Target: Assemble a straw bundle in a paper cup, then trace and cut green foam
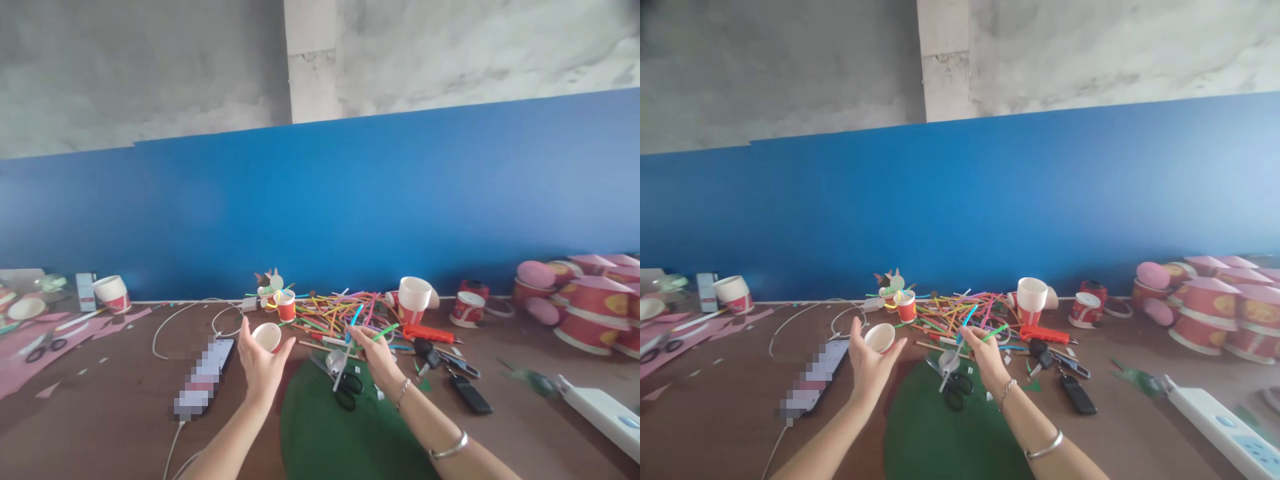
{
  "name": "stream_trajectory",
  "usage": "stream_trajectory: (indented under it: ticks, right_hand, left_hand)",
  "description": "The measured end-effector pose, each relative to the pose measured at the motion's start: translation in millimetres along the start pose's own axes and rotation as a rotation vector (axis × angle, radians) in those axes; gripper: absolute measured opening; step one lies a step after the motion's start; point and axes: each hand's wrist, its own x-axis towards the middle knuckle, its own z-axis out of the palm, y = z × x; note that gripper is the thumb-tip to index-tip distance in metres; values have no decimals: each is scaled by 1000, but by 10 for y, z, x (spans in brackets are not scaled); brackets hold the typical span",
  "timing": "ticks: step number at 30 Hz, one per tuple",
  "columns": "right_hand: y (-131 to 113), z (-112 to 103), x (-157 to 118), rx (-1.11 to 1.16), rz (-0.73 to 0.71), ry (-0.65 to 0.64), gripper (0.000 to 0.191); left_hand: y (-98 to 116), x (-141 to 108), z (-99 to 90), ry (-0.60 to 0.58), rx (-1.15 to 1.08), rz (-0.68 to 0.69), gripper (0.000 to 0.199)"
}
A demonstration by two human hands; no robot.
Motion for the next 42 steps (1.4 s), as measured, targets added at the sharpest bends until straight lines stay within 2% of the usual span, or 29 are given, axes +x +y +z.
stream_trajectory:
  ticks: [4, 6, 8, 10, 12, 14, 17, 18, 20, 22, 24, 30, 42]
  right_hand:
    - [-6, -9, 6, 24, -21, -12, 38]
    - [-9, -6, 5, 33, -31, -17, 38]
    - [-37, 8, -3, 39, -27, -5, 38]
    - [-118, 34, -28, 57, -38, 37, 38]
    - [-266, 70, -76, 112, -103, 121, 37]
    - [-459, 104, -141, 168, -210, 188, 34]
    - [-720, 134, -231, 127, -385, 246, 29]
    - [-773, 136, -249, 50, -450, 221, 26]
    - [-817, 132, -263, -197, -582, 42, 21]
    - [-800, 126, -254, -438, -692, -146, 17]
    - [-762, 126, -235, -581, -773, -241, 14]
    - [-714, 154, -232, -672, -887, -327, 10]
    - [-730, 172, -244, -732, -924, -340, 9]
  left_hand:
    - [-163, -71, 54, -133, -143, -282, 107]
    - [-148, -60, 86, -159, -216, -426, 98]
    - [-66, -40, 109, -159, -282, -478, 80]
    - [67, -39, 138, -168, -380, -384, 62]
    - [221, -79, 197, -198, -519, -198, 58]
    - [355, -165, 295, -305, -649, -37, 61]
    - [466, -342, 468, -469, -787, 33, 61]
    - [482, -397, 515, -509, -820, 29, 60]
    - [494, -478, 568, -543, -860, 6, 60]
    - [496, -509, 569, -566, -877, 21, 58]
    - [496, -505, 536, -570, -882, 67, 59]
    - [510, -472, 460, -549, -836, 185, 59]
    - [523, -459, 450, -549, -836, 227, 58]
